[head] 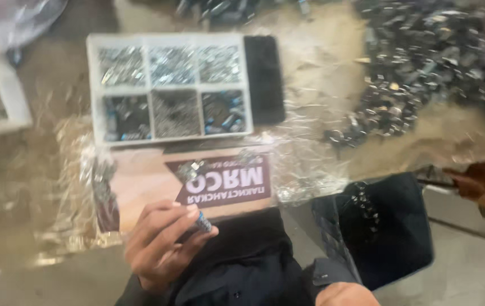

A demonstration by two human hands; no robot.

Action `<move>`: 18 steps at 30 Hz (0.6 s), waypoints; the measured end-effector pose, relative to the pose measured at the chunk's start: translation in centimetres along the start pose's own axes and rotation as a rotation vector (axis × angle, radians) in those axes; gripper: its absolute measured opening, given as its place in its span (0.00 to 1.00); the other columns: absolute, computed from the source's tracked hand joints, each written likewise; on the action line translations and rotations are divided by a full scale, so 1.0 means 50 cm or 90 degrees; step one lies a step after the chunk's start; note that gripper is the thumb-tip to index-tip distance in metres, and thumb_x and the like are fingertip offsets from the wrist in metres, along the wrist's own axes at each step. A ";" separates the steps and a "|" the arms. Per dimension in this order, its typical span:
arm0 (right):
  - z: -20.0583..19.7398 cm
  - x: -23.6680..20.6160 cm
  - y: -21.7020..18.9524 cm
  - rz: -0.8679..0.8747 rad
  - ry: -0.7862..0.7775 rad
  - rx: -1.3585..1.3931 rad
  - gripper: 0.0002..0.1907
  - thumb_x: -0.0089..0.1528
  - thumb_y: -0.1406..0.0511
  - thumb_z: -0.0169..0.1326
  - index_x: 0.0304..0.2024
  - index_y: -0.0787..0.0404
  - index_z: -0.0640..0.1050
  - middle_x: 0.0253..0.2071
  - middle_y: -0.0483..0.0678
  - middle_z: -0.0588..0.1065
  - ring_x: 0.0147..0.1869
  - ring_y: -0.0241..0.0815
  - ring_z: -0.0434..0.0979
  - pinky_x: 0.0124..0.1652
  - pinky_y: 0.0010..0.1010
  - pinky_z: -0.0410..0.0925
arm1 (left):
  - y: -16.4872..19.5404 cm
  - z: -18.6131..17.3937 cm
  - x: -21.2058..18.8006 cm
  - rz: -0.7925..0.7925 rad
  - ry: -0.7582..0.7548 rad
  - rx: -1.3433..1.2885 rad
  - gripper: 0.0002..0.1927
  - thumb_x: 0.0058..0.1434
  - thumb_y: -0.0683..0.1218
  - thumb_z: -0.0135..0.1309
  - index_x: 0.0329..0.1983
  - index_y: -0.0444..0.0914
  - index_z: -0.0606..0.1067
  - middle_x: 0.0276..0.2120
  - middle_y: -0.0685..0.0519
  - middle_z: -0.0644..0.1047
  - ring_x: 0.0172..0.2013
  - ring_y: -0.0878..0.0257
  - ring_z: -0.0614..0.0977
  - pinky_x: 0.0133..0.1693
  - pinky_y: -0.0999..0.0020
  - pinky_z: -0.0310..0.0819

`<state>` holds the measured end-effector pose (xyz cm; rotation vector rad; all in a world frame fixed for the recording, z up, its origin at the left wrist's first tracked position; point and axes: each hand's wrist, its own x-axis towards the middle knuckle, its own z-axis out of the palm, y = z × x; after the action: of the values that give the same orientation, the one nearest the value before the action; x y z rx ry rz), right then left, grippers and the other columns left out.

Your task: The person sits at a workbench covered with piles of small metal parts and picks individual pieces from compartment trays. They fit the pieces together by hand, pressing and twisting them to join, and set completed assemblies on the table in front of them, repeating the cycle.

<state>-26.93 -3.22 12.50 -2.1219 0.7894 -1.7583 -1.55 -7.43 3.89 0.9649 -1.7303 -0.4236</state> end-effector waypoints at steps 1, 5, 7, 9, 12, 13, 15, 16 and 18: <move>0.004 -0.013 0.008 0.036 0.013 -0.046 0.17 0.55 0.67 0.68 0.45 0.60 0.80 0.39 0.49 0.78 0.42 0.47 0.80 0.43 0.33 0.72 | -0.006 -0.005 0.001 -0.003 0.001 0.001 0.23 0.45 0.43 0.76 0.43 0.36 0.79 0.38 0.51 0.80 0.38 0.54 0.82 0.44 0.59 0.80; 0.059 -0.076 0.060 0.273 -0.054 -0.275 0.18 0.55 0.66 0.68 0.47 0.59 0.80 0.40 0.49 0.79 0.44 0.47 0.81 0.44 0.33 0.72 | -0.013 -0.026 0.003 -0.058 -0.002 0.017 0.24 0.47 0.44 0.76 0.46 0.36 0.79 0.40 0.50 0.80 0.40 0.53 0.82 0.43 0.61 0.80; 0.100 -0.105 0.088 0.344 -0.138 -0.341 0.19 0.55 0.66 0.69 0.48 0.58 0.80 0.40 0.49 0.79 0.45 0.47 0.81 0.45 0.32 0.73 | -0.020 -0.030 0.007 -0.061 0.004 0.026 0.25 0.47 0.44 0.76 0.46 0.37 0.79 0.40 0.51 0.80 0.41 0.53 0.82 0.43 0.61 0.80; 0.129 -0.125 0.108 0.366 -0.204 -0.358 0.20 0.55 0.66 0.69 0.49 0.59 0.80 0.41 0.49 0.79 0.45 0.48 0.80 0.45 0.34 0.73 | -0.022 -0.032 0.008 -0.064 0.001 0.032 0.25 0.47 0.44 0.76 0.47 0.37 0.79 0.41 0.51 0.80 0.41 0.53 0.82 0.44 0.60 0.80; 0.158 -0.132 0.121 0.350 -0.274 -0.348 0.22 0.54 0.64 0.68 0.51 0.61 0.80 0.44 0.51 0.77 0.46 0.51 0.78 0.44 0.38 0.72 | -0.030 -0.035 0.010 -0.059 -0.005 0.040 0.25 0.47 0.44 0.76 0.47 0.37 0.79 0.42 0.50 0.80 0.40 0.52 0.82 0.46 0.59 0.79; 0.166 -0.129 0.124 0.330 -0.287 -0.343 0.23 0.55 0.63 0.68 0.52 0.60 0.80 0.45 0.50 0.76 0.46 0.51 0.77 0.43 0.38 0.72 | -0.032 -0.035 0.011 -0.059 -0.004 0.041 0.25 0.47 0.44 0.75 0.47 0.37 0.79 0.42 0.50 0.80 0.41 0.52 0.82 0.46 0.59 0.79; 0.181 -0.117 0.128 0.306 -0.313 -0.343 0.26 0.55 0.61 0.68 0.55 0.60 0.79 0.46 0.50 0.75 0.45 0.50 0.76 0.42 0.39 0.71 | -0.032 -0.041 0.013 -0.063 -0.006 0.041 0.25 0.47 0.44 0.75 0.47 0.37 0.79 0.42 0.50 0.80 0.41 0.52 0.82 0.46 0.59 0.79; 0.189 -0.110 0.133 0.301 -0.326 -0.348 0.28 0.56 0.60 0.67 0.57 0.60 0.78 0.46 0.50 0.74 0.45 0.50 0.76 0.42 0.39 0.71 | -0.031 -0.043 0.013 -0.067 -0.008 0.038 0.25 0.47 0.44 0.75 0.48 0.37 0.79 0.42 0.50 0.80 0.41 0.52 0.82 0.46 0.59 0.79; 0.205 -0.094 0.145 0.306 -0.342 -0.354 0.32 0.56 0.56 0.67 0.59 0.60 0.77 0.45 0.50 0.73 0.44 0.50 0.76 0.40 0.39 0.70 | -0.030 -0.047 0.014 -0.068 -0.006 0.036 0.25 0.47 0.44 0.75 0.48 0.37 0.79 0.42 0.50 0.80 0.41 0.52 0.82 0.46 0.59 0.80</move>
<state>-19.26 -7.78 2.51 -2.2830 1.5700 -0.7250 1.07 -8.47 4.19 1.1013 -1.7114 -0.4508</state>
